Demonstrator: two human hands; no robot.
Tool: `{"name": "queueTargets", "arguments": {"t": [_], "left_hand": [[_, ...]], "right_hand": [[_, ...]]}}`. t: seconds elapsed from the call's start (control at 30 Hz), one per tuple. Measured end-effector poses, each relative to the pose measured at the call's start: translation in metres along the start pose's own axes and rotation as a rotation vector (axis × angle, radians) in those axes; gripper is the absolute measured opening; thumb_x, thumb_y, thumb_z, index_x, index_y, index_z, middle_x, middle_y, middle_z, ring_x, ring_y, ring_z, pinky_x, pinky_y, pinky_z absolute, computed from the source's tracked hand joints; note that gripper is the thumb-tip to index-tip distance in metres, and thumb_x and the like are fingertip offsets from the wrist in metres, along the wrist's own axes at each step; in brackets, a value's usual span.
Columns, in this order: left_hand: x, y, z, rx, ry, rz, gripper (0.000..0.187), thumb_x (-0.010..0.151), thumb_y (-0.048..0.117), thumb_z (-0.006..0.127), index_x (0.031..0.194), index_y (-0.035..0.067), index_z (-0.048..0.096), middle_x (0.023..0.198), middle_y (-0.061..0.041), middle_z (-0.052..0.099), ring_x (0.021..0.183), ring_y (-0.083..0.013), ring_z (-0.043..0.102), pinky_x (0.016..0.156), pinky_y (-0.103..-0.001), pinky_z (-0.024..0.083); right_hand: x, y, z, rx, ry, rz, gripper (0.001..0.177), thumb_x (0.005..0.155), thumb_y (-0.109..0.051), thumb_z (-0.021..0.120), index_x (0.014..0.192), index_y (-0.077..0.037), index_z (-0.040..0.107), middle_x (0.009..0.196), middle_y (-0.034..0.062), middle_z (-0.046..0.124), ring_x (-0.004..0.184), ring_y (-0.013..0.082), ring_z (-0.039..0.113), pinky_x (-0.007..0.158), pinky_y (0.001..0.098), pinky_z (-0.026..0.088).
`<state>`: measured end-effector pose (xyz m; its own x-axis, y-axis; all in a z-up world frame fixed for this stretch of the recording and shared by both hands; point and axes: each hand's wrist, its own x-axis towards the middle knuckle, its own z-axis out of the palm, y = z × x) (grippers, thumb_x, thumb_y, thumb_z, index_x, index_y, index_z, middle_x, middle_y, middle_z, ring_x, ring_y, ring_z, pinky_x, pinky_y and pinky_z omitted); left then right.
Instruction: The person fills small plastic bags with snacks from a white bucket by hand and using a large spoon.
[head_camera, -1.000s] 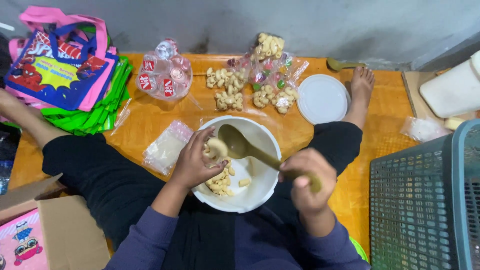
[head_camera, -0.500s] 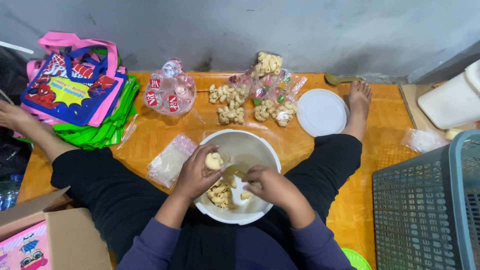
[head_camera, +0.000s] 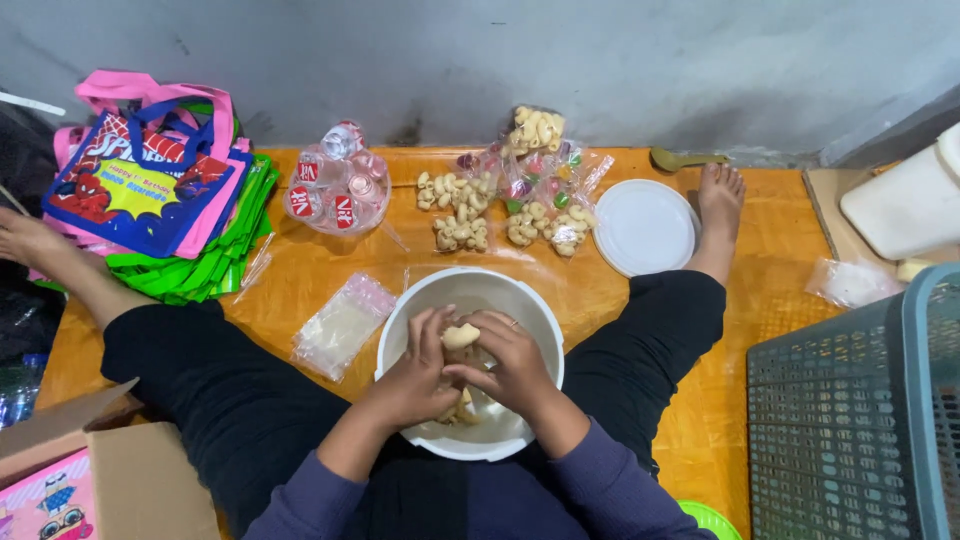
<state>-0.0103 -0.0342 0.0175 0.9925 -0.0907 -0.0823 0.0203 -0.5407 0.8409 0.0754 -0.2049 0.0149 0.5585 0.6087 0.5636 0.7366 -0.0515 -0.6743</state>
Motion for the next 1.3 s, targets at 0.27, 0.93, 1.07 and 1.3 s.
{"name": "queueTargets", "arguments": {"t": [0.27, 0.93, 1.07, 1.3], "left_hand": [[0.007, 0.027, -0.011, -0.206, 0.060, -0.096, 0.118, 0.074, 0.006, 0.084, 0.162, 0.004, 0.006, 0.157, -0.037, 0.027, 0.139, -0.0572, 0.039, 0.115, -0.063, 0.041], [0.018, -0.013, 0.013, -0.340, 0.024, -0.169, 0.072, 0.066, 0.028, 0.099, 0.128, 0.009, 0.069, 0.111, -0.017, 0.076, 0.111, -0.0320, 0.073, 0.088, -0.043, 0.059], [0.018, -0.017, 0.009, -0.295, -0.019, -0.161, 0.096, 0.056, 0.028, 0.103, 0.139, 0.010, 0.058, 0.123, -0.025, 0.070, 0.119, -0.0435, 0.067, 0.098, -0.051, 0.056], [0.019, -0.016, 0.006, -0.358, 0.056, -0.255, 0.077, 0.058, 0.011, 0.099, 0.127, 0.008, 0.066, 0.109, -0.018, 0.078, 0.108, -0.0302, 0.074, 0.091, -0.042, 0.061]], "right_hand": [[-0.011, 0.019, -0.001, 0.156, 0.124, 0.238, 0.025, 0.080, -0.019, 0.088, 0.085, -0.011, 0.066, 0.089, 0.0072, 0.078, 0.083, 0.0330, 0.074, 0.077, 0.0433, 0.056], [-0.022, 0.039, -0.001, 0.287, 0.300, 0.389, 0.015, 0.104, -0.016, 0.061, 0.099, -0.006, 0.052, 0.087, 0.0146, 0.078, 0.077, 0.0148, 0.068, 0.072, 0.0349, 0.056], [-0.011, 0.029, -0.004, 0.242, 0.389, 0.371, 0.014, 0.107, -0.015, 0.054, 0.097, -0.008, 0.047, 0.085, 0.0105, 0.076, 0.075, 0.0115, 0.066, 0.069, 0.0297, 0.054], [-0.016, 0.035, -0.001, 0.284, 0.398, 0.345, 0.017, 0.104, -0.015, 0.060, 0.094, -0.008, 0.049, 0.090, 0.0130, 0.077, 0.082, 0.0140, 0.068, 0.072, 0.0295, 0.054]]}}
